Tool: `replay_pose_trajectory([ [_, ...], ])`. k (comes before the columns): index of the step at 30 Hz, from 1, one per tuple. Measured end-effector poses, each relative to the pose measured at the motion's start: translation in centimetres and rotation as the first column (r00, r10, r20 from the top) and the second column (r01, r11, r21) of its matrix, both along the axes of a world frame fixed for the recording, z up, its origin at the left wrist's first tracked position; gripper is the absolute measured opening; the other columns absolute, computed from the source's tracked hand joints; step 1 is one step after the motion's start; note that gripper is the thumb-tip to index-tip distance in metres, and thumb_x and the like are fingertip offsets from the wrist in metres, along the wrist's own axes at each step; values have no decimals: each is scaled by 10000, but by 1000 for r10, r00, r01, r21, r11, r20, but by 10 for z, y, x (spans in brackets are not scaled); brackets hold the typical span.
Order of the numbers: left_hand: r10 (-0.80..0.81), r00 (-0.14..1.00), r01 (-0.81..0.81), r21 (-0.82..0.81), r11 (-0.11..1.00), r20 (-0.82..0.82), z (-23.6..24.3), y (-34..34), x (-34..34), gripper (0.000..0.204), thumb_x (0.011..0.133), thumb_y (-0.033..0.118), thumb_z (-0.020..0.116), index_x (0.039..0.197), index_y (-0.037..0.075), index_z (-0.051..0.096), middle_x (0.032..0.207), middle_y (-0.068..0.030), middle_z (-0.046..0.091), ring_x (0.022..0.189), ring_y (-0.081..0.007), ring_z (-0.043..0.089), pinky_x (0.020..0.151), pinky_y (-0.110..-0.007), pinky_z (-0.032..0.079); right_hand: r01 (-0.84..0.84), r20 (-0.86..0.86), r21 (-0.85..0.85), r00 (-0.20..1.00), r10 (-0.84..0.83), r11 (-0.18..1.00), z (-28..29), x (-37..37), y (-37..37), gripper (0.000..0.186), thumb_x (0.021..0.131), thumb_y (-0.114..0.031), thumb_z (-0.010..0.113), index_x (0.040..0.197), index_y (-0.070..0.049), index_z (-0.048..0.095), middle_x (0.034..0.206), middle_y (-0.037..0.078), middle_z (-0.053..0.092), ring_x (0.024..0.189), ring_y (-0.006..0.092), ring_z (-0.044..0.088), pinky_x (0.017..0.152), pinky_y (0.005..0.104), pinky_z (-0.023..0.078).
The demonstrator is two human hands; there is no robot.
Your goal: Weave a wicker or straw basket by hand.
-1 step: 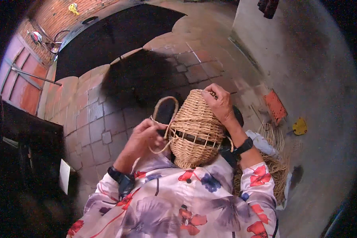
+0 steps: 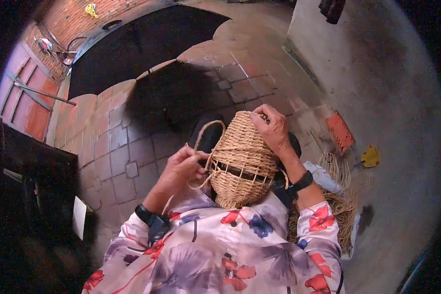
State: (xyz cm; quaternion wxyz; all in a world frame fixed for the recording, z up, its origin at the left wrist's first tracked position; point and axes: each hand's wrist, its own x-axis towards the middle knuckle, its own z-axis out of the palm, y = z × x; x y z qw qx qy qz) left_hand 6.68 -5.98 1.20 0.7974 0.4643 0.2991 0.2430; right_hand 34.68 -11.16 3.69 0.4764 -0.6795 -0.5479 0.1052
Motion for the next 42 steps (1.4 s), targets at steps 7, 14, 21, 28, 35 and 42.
replay_pose_trajectory([
  [7,-67,996,76,163,984,-60,-2,3,8,115,963,154,540,986,44,560,964,-28,616,779,-77,571,702,-234,492,32,0,33,999,-32,999,0,0,-2,188,847,-189,626,859,-4,602,811,111,636,716,219,600,658,327,466],
  [14,-26,980,96,355,930,-198,-3,2,2,186,968,191,544,1008,17,597,891,-19,618,764,-75,575,681,-232,497,38,-10,16,999,-37,999,3,-1,-3,183,847,-189,626,857,-7,604,815,108,634,721,225,587,654,327,453],
  [21,4,967,143,554,820,-256,-7,1,14,160,921,174,620,960,20,643,847,-6,631,718,-75,576,632,-226,481,37,-22,15,999,-37,999,6,-2,-4,187,842,-194,626,856,-9,601,812,118,629,748,253,600,692,344,462],
  [28,78,924,46,312,949,-375,-19,0,24,173,840,181,667,830,8,670,713,-40,648,615,-127,597,575,-285,497,42,13,52,999,-43,998,7,-1,-6,168,838,-181,616,861,-15,599,822,124,624,791,288,609,725,368,470],
  [35,257,787,408,786,464,-560,-26,5,38,203,867,168,579,851,-26,638,724,-133,651,621,-152,596,590,-333,487,35,165,132,985,-57,991,18,-4,-6,126,819,-152,626,837,-32,592,804,111,608,780,299,585,719,391,466],
  [42,-95,848,266,264,927,-522,28,-2,35,185,902,178,572,829,14,615,647,-49,582,559,-118,550,503,-289,464,12,-53,61,999,-9,998,31,1,-6,191,831,-195,630,855,-9,595,810,130,628,774,311,586,692,395,468],
])
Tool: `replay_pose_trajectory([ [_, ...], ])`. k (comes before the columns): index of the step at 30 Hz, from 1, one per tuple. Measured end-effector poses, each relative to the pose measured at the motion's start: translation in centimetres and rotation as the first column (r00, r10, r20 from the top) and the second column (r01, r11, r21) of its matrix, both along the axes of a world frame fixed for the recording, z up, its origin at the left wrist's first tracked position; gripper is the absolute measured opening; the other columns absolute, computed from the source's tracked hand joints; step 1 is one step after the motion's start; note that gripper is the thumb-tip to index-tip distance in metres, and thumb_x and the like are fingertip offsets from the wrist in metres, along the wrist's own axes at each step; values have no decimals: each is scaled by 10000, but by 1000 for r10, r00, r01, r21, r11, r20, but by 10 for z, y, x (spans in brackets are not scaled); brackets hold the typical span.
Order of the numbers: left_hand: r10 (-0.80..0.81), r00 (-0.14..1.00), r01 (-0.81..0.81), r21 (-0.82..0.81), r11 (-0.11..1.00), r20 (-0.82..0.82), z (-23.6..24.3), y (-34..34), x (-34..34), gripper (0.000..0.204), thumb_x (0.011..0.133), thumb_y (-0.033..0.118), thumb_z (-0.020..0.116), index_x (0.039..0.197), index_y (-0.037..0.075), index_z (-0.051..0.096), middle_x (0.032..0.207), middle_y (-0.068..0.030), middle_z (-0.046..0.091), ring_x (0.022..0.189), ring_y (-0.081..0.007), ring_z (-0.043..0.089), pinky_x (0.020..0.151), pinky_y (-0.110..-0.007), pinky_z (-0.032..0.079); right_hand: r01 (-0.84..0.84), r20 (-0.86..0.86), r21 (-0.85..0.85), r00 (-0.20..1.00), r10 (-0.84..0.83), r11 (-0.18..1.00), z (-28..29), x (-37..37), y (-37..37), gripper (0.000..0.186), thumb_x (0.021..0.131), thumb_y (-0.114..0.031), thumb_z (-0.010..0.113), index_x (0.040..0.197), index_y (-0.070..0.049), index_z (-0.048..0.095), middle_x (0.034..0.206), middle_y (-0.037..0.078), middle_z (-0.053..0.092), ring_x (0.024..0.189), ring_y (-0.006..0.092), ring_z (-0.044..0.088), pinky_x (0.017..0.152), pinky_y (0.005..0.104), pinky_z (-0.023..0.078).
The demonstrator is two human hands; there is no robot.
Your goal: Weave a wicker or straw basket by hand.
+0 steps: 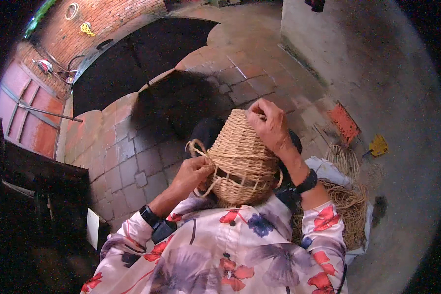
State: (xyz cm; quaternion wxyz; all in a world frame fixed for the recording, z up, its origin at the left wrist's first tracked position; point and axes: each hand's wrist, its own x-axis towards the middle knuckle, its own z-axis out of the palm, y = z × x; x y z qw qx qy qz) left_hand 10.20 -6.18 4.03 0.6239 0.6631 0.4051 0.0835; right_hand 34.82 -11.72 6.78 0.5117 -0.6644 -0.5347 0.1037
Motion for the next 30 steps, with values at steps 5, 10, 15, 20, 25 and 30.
replay_pose_trajectory([
  [5,45,987,8,-323,946,155,5,-16,7,156,918,185,604,861,40,600,666,-6,583,533,-89,553,479,-229,464,63,251,-148,968,-24,987,-9,-3,15,314,837,-356,627,830,-45,662,830,147,664,804,347,593,737,449,471],
  [10,147,965,-45,-410,911,219,-1,-16,-1,123,915,159,603,873,43,613,674,7,591,529,-75,550,454,-209,424,57,299,-122,954,-18,991,-19,-10,22,301,835,-343,629,812,-44,652,821,147,657,778,345,583,721,445,467],
  [15,140,973,-56,-397,916,186,-7,-12,-4,99,904,156,618,887,58,626,641,28,584,498,-39,506,411,-189,346,35,298,-93,955,-6,995,-18,-12,20,296,838,-331,623,789,-39,631,789,133,647,753,345,571,703,451,463],
  [20,91,942,80,-476,876,325,-9,3,-16,129,903,181,632,863,58,635,626,12,595,475,-47,507,409,-181,349,43,313,-73,949,-19,996,-20,-11,19,272,838,-311,618,792,-43,629,800,129,651,755,339,573,705,444,464],
  [25,25,975,51,-334,941,220,-1,1,-13,164,866,222,670,830,66,638,622,2,585,480,-63,487,446,-205,379,43,302,-102,953,-10,994,-20,-10,17,260,841,-303,607,798,-48,634,821,121,657,770,331,575,717,439,465],
  [30,42,995,-24,-192,981,94,4,-6,-5,147,846,191,666,838,49,631,630,3,580,532,-59,516,478,-217,396,62,322,-98,946,-28,993,-21,-11,17,268,844,-314,593,814,-53,643,831,120,662,783,332,577,718,438,467],
])
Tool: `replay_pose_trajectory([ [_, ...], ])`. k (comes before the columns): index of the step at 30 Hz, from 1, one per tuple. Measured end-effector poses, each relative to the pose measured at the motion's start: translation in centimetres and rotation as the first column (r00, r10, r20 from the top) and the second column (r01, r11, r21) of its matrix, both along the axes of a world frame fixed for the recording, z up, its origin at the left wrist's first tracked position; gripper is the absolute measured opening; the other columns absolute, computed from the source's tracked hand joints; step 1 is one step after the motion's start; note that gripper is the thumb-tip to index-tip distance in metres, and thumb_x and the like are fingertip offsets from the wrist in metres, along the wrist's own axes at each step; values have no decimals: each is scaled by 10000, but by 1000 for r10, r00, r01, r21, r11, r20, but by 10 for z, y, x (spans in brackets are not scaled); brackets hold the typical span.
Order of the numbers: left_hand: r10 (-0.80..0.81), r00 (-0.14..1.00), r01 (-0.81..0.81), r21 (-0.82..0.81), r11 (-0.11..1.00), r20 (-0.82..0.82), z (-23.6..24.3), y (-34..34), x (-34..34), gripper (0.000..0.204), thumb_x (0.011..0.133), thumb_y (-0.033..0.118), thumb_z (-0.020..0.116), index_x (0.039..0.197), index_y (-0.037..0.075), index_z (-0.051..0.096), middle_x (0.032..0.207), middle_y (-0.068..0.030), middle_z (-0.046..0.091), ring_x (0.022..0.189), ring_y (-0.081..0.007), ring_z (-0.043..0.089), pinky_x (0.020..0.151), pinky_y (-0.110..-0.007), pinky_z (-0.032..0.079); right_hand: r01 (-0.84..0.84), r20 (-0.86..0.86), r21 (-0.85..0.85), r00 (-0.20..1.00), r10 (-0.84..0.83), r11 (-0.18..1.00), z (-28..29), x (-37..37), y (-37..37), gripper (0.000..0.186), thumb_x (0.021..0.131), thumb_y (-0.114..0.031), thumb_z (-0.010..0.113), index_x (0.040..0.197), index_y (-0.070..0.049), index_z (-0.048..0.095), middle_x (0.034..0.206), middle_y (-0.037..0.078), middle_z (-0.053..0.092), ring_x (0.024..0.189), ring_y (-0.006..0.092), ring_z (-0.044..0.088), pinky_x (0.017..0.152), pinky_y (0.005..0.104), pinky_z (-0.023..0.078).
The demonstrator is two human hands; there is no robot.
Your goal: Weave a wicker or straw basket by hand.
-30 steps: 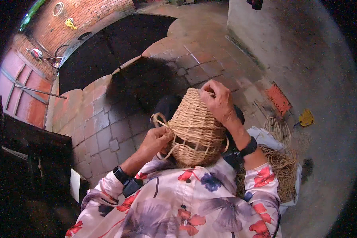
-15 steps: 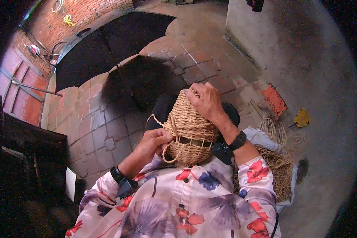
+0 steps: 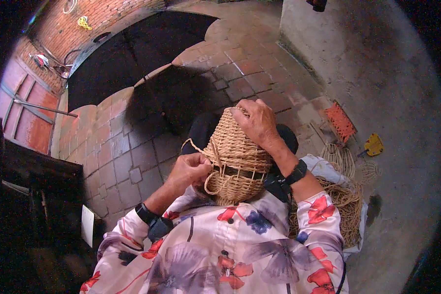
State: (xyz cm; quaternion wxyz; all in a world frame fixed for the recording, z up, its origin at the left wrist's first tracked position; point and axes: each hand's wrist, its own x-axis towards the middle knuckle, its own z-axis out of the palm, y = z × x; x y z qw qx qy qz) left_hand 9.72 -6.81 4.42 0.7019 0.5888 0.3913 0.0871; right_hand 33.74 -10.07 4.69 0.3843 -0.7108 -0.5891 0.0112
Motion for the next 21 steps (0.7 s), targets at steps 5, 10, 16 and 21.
replay_pose_trajectory([
  [5,195,981,-124,714,689,-18,-9,17,-30,69,787,63,598,775,0,624,683,-17,627,637,-58,548,580,-229,462,-9,-18,18,1000,9,1000,-5,5,0,259,842,-300,591,826,-47,647,847,128,665,785,336,580,722,440,468],
  [10,377,915,-115,802,586,-144,-38,33,-72,113,741,109,625,742,-2,644,646,-121,650,604,-165,636,591,-297,511,-29,-23,6,999,29,1000,-2,4,-1,251,840,-286,591,835,-41,648,850,138,663,782,348,579,725,438,468],
  [16,260,965,-112,860,497,-25,-11,16,-50,171,772,110,679,925,39,650,893,-91,662,692,-190,641,628,-319,507,-45,-22,22,999,45,999,-2,7,-1,209,856,-234,574,854,-33,634,806,127,648,761,330,574,700,406,463],
  [21,-134,990,14,900,436,50,-14,14,-26,163,804,56,664,964,29,646,904,-115,640,721,-253,645,641,-327,506,-50,-24,3,998,50,999,-1,3,2,220,833,-255,587,824,-40,632,830,138,656,766,352,575,718,439,466],
])
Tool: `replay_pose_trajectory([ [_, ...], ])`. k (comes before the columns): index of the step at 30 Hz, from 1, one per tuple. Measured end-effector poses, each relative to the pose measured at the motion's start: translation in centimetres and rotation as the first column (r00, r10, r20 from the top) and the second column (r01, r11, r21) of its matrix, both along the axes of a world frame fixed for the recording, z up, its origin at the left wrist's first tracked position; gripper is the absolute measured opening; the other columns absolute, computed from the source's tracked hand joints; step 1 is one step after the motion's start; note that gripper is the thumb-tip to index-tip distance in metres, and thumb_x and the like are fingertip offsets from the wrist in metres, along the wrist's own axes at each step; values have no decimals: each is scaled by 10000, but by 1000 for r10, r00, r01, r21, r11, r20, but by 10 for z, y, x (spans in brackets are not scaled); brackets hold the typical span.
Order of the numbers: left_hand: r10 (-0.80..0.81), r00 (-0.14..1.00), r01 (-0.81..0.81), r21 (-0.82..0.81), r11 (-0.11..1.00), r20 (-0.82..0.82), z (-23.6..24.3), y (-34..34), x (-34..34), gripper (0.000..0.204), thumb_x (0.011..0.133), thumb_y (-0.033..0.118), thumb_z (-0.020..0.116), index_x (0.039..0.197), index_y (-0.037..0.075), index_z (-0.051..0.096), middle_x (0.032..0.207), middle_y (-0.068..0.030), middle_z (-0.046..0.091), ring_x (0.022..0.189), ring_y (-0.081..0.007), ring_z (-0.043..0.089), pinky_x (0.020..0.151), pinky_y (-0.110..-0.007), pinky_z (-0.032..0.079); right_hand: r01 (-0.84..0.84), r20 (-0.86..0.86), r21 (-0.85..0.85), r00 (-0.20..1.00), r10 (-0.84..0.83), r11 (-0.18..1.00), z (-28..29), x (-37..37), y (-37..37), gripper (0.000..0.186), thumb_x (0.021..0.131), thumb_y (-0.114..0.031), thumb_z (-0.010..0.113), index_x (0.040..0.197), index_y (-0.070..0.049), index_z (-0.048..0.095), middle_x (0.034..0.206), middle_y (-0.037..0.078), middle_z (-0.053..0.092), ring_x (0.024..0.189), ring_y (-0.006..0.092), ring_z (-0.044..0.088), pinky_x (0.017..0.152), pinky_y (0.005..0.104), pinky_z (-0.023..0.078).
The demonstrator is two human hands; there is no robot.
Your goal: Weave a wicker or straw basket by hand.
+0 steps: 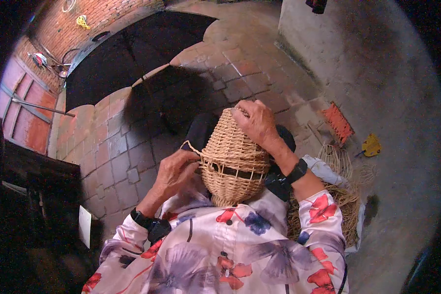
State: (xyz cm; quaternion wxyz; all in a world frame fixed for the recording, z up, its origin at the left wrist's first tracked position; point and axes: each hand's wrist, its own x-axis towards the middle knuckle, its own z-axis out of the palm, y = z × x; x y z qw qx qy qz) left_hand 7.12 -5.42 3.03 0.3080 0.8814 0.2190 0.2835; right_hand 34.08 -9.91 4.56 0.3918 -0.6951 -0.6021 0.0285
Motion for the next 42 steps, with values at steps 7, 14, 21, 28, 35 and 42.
replay_pose_trajectory([
  [7,381,921,-389,-117,914,-86,-16,23,-22,128,846,137,627,891,17,634,795,-159,653,737,-317,653,646,-370,507,13,35,15,999,-14,1000,-2,5,-4,201,857,-222,572,864,-31,633,804,133,643,755,321,576,699,392,461],
  [14,666,683,-697,5,717,-300,-88,72,-87,164,825,192,645,887,41,647,840,-118,676,764,-266,660,692,-340,513,-10,16,10,1000,9,1000,-1,3,0,190,853,-210,574,860,-30,632,811,127,645,761,312,570,703,389,458],
  [21,277,961,-270,-224,936,-3,1,22,-22,122,827,113,633,916,47,682,912,-145,666,850,-299,652,756,-359,512,-40,34,174,999,34,984,28,-2,-12,132,814,-142,587,832,-16,623,816,116,643,725,320,548,680,392,443],
  [28,193,978,-202,-574,794,-77,0,36,21,286,912,164,548,1162,45,619,891,-84,652,805,-166,612,762,-303,488,-37,21,231,999,33,972,54,-8,-16,103,773,-93,613,843,-18,620,801,113,606,716,300,522,666,370,422],
  [35,265,962,-106,-800,591,68,7,54,30,274,890,233,596,1093,49,604,882,-27,585,774,-106,562,680,-251,488,-114,46,321,993,105,940,73,-10,-15,115,752,-87,621,849,-24,631,785,105,610,718,291,534,671,372,422],
  [42,246,968,-251,-294,922,-54,41,41,3,235,812,262,690,901,48,654,801,-16,497,720,-117,482,618,-259,387,-71,25,284,997,67,956,82,-14,-17,103,753,-81,626,840,-25,630,796,101,618,720,291,542,685,366,426],
])
